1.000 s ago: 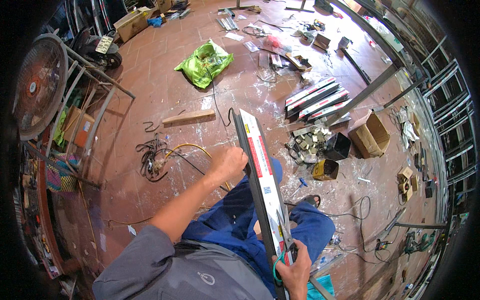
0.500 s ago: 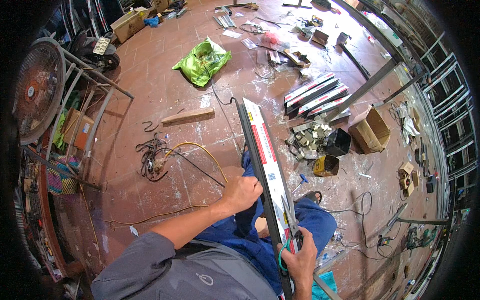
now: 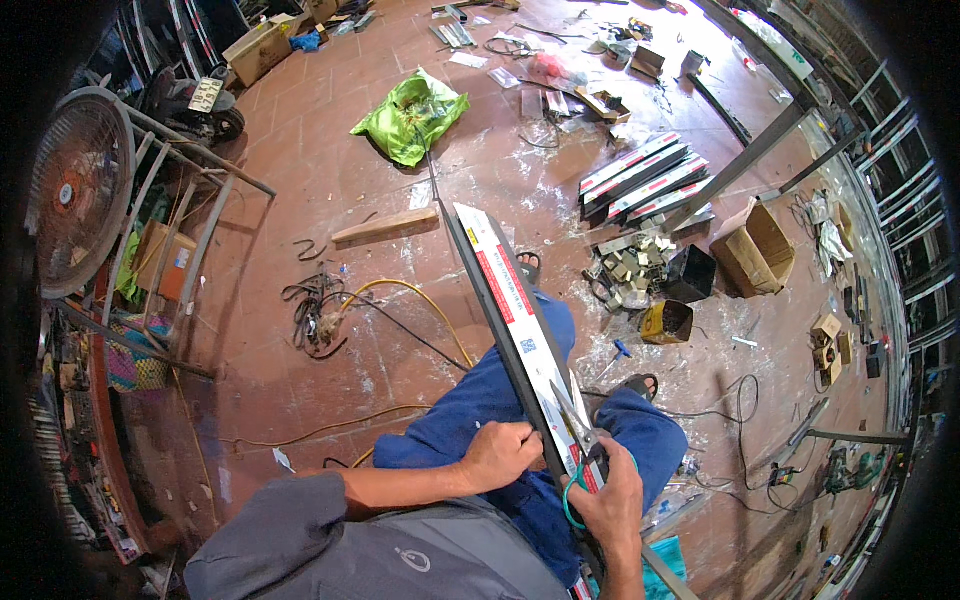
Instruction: The person sits on the floor and uses scissors to cut black cables from long packaged items. They repeatedly pick up packages, cut the cables, and place the cut pieces into a green bag.
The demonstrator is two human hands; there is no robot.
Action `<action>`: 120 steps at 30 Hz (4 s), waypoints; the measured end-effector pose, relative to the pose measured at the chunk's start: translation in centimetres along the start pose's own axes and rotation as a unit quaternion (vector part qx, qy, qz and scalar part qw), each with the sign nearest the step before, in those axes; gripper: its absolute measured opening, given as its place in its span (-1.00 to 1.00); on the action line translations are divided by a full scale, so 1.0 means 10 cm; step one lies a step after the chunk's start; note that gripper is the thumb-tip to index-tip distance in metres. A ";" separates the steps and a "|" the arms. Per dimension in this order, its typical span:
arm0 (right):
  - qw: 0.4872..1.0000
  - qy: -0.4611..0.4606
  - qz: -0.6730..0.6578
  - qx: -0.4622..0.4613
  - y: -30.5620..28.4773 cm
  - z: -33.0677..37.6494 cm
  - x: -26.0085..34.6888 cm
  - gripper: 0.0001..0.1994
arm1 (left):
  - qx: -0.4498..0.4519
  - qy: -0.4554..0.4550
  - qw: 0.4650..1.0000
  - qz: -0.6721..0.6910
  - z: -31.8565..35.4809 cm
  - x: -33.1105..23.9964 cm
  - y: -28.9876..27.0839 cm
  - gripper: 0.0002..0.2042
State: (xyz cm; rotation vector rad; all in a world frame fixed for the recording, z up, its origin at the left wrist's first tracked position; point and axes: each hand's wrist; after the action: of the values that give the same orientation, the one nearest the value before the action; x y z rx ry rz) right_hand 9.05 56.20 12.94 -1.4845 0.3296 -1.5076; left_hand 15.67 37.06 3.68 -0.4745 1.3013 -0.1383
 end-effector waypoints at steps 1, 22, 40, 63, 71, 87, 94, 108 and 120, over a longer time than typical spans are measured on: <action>1.000 0.000 0.005 0.003 0.00 0.00 -0.01 -0.29 | 0.011 0.005 1.000 0.010 0.02 0.00 0.02 -0.62; 0.997 -0.030 0.014 0.074 -0.05 -0.66 0.11 -0.34 | 0.239 -0.130 0.932 0.241 0.31 -0.39 0.82 -0.59; 0.997 -0.020 0.028 0.062 0.09 -1.11 -0.05 -0.28 | 0.367 -0.072 0.900 0.222 0.55 -0.75 1.54 -0.58; 0.992 -0.059 0.053 0.098 0.37 -1.63 -0.18 -0.32 | 0.470 -0.055 0.819 0.325 0.94 -0.69 2.72 -0.70; 0.988 -0.048 0.028 0.146 0.10 -1.52 -0.30 -0.24 | 0.550 0.135 0.808 0.161 0.22 -0.61 1.26 -0.68; 0.884 0.163 -0.432 -0.073 -0.29 -0.29 -1.48 -0.25 | 0.108 0.501 0.825 -0.237 -1.04 -0.14 0.48 -0.69; 0.952 0.175 -0.241 -0.073 -0.10 -0.34 -1.38 -0.14 | 0.116 0.499 0.832 -0.210 -0.99 -0.17 0.39 -0.70; 0.922 0.195 -0.328 -0.070 -0.61 -0.26 -1.51 -0.32 | 0.269 0.353 0.776 -0.447 -2.37 -0.28 -0.26 -0.14; 0.960 0.130 0.014 -0.246 -0.39 0.04 -1.57 -0.35 | 0.269 0.365 0.808 -0.377 -1.54 -0.76 1.10 -0.17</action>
State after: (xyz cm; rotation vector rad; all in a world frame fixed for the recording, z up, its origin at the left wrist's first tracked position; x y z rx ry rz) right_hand 4.60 70.18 6.21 -1.6442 0.9359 -1.6772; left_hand -2.82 45.64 3.12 -0.4314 1.6538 -1.4483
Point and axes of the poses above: each hand's wrist, its own z-axis away from the middle knuckle, its own y-axis out of the palm, x = y × z, and after that the axes turned 3 degrees about y, right-handed
